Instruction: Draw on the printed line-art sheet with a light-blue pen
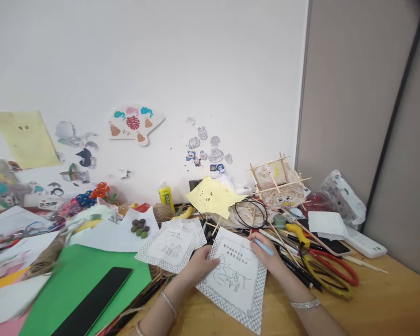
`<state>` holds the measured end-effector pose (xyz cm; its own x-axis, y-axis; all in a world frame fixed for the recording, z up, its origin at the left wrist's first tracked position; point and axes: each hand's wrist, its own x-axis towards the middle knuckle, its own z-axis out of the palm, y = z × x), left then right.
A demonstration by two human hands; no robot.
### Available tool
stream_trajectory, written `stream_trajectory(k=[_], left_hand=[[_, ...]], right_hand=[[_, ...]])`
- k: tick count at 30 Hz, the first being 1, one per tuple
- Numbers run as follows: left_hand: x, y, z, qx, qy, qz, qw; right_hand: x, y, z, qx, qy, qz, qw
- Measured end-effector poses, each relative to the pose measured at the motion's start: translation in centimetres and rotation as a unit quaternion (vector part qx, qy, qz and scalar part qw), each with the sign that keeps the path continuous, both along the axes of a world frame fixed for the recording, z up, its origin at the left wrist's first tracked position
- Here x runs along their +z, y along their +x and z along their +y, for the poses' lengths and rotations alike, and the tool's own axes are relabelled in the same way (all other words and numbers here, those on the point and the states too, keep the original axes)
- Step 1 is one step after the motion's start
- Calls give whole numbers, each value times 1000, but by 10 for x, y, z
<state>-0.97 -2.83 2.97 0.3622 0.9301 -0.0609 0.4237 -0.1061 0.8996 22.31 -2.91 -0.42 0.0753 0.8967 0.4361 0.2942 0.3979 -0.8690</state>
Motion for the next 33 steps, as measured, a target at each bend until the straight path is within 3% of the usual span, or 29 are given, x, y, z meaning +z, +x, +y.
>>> stream_trajectory(k=[4,9,13,20,25,31,33], left_hand=[[2,-9,4,-39,67,96,992],[4,-20,8,-75,97,175,977],[3,-21,9,-88,106,172,975],[8,-17,5,-105,61,114,986],[9,-17,4,-67,46,85,993],[11,-21,9,94,4,-82,992],[13,-22,9,112,-33,-130,985]], right_hand=[[-4,1,5,-8,29,0,1000],[-6,-2,2,25,-49,63,996],[0,-5,-5,52,-58,58,995],[14,-7,-24,86,30,-61,994],[13,-6,-26,90,73,-77,990],[12,-6,-12,9,13,50,999],[8,-4,-7,-4,-22,108,994]])
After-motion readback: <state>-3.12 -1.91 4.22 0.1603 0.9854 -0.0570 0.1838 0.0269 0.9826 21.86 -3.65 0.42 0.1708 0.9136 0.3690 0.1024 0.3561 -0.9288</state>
